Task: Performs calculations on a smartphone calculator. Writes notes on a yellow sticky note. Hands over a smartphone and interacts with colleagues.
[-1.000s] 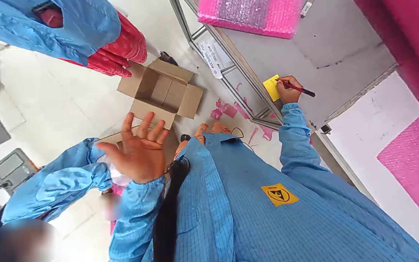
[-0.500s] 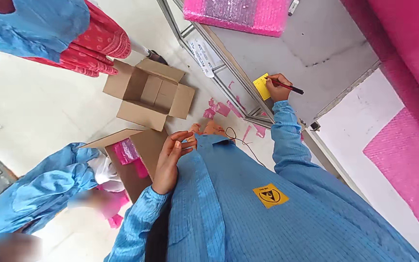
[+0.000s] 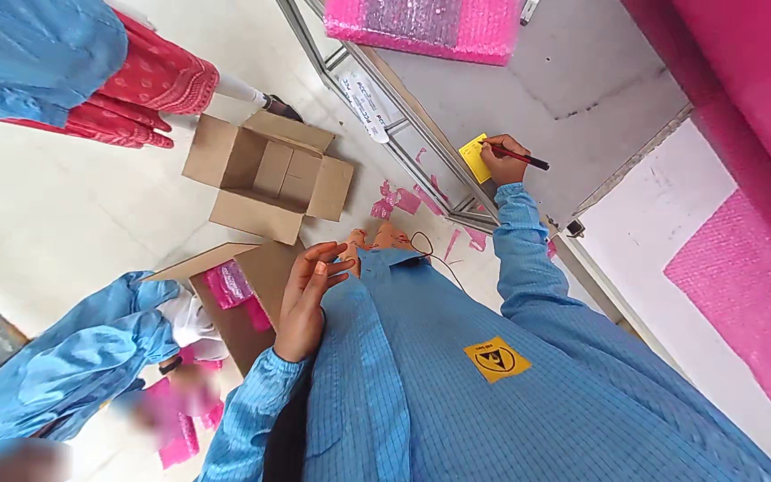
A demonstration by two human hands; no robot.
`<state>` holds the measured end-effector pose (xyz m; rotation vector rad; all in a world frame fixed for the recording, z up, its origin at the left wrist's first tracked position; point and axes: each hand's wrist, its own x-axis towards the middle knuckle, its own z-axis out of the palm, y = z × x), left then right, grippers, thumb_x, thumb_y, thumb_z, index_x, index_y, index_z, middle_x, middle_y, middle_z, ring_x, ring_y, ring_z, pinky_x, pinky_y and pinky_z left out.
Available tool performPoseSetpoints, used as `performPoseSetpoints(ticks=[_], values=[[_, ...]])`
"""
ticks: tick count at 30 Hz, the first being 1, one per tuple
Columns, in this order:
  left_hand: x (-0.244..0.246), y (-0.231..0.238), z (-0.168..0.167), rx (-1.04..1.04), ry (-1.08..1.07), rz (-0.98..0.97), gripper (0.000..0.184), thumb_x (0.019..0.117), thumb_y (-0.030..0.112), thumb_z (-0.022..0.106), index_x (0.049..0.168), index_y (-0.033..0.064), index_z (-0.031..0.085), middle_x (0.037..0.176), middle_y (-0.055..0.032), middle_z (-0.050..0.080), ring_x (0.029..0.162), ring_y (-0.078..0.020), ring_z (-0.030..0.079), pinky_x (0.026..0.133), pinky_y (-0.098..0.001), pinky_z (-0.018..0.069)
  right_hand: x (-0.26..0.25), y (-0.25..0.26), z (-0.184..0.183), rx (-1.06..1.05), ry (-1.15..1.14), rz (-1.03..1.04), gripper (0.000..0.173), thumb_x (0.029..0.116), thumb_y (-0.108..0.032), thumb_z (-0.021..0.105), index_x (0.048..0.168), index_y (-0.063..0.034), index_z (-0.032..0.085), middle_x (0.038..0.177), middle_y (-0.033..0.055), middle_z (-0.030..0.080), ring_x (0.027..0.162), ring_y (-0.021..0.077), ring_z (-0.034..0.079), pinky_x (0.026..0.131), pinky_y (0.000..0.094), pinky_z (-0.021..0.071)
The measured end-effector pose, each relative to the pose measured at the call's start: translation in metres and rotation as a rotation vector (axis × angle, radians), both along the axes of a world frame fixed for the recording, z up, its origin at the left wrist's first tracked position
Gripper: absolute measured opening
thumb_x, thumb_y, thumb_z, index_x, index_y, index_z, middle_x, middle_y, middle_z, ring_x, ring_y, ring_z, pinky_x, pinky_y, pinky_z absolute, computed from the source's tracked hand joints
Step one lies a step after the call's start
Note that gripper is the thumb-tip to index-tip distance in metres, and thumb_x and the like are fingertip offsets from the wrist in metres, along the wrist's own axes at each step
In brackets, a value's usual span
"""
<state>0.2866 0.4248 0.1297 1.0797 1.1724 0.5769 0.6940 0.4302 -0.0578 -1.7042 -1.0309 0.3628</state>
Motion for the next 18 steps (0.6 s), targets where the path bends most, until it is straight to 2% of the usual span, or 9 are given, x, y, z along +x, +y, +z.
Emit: performPoseSetpoints(ticks=[8, 13, 15, 18], values=[[-0.002, 0.000, 0.001, 0.006, 0.001, 0.007, 0.039, 0.1039, 0.024, 0.033, 0.133, 0.0016, 0.045, 0.128, -0.0037, 0.064, 0.106, -0.0135, 0.069, 0.089, -0.0304, 0.0587, -0.001, 0.002, 0.001, -0.047, -0.041, -0.011, 0.017, 0.0866, -0.008, 0.067, 0.094, 0.0071, 0.072, 0.081, 0.0116, 0.072, 0.066, 0.0011, 0.063, 0.064, 0.0160, 0.0515], [-0.001, 0.000, 0.001, 0.009, 0.002, 0.012, 0.043, 0.1031, 0.026, 0.036, 0.135, -0.0013, 0.045, 0.128, -0.0062, 0.064, 0.105, -0.0141, 0.069, 0.089, -0.0318, 0.0588, 0.001, -0.002, 0.004, -0.082, -0.064, -0.026, 0.020, 0.0870, -0.008, 0.068, 0.096, 0.0085, 0.072, 0.085, 0.0155, 0.073, 0.069, 0.0068, 0.065, 0.067, 0.0214, 0.0534], [-0.003, 0.001, 0.002, 0.007, -0.019, 0.014, 0.044, 0.1030, 0.027, 0.039, 0.135, -0.0028, 0.045, 0.128, -0.0082, 0.064, 0.105, -0.0154, 0.069, 0.089, -0.0330, 0.0585, 0.003, -0.003, 0.009, -0.092, 0.031, -0.053, 0.021, 0.0886, -0.005, 0.068, 0.100, 0.0114, 0.070, 0.090, 0.0176, 0.071, 0.074, 0.0103, 0.065, 0.072, 0.0259, 0.0543], [-0.006, 0.004, 0.006, 0.004, -0.031, 0.045, 0.045, 0.1025, 0.025, 0.041, 0.135, -0.0050, 0.048, 0.128, -0.0110, 0.064, 0.104, -0.0158, 0.069, 0.088, -0.0338, 0.0587, 0.010, -0.002, 0.008, -0.034, 0.130, -0.070, 0.021, 0.0891, -0.006, 0.067, 0.099, 0.0113, 0.067, 0.089, 0.0104, 0.070, 0.076, 0.0032, 0.065, 0.073, 0.0212, 0.0559]])
